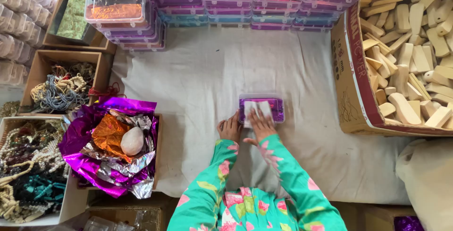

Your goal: Wrap small wooden blocks in foil and paper packaging.

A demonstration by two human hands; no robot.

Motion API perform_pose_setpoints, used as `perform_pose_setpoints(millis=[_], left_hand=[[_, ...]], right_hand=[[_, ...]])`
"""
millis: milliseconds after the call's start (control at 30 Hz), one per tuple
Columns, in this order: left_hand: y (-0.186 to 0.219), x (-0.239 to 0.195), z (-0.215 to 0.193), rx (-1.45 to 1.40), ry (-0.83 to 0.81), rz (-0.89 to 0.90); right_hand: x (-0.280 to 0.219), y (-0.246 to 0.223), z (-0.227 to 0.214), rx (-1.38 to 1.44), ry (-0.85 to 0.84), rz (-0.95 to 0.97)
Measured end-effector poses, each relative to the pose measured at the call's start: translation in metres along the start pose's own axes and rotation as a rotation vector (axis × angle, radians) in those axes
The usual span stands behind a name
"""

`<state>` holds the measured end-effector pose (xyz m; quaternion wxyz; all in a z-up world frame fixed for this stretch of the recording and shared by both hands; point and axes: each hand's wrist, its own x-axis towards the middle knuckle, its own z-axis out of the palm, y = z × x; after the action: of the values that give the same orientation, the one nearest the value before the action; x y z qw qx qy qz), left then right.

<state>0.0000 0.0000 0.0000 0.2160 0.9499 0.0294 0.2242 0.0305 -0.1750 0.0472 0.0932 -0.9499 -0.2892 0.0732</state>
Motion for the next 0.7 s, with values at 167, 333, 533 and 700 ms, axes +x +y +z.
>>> perform_pose_setpoints(millis=[167, 333, 533, 700], left_hand=[[0.004, 0.005, -0.011, -0.027, -0.009, -0.003], [0.007, 0.007, -0.014, -0.055, 0.009, 0.017], [-0.023, -0.010, 0.035, 0.006, 0.050, 0.047], [-0.019, -0.009, 0.022, -0.032, 0.139, 0.134]], right_hand=[[-0.024, 0.061, 0.010, -0.077, 0.010, 0.212], [-0.009, 0.017, 0.002, -0.205, -0.117, 0.349], [0.029, -0.037, 0.002, 0.038, 0.079, -0.002], [0.064, -0.025, -0.010, -0.037, 0.161, 0.030]])
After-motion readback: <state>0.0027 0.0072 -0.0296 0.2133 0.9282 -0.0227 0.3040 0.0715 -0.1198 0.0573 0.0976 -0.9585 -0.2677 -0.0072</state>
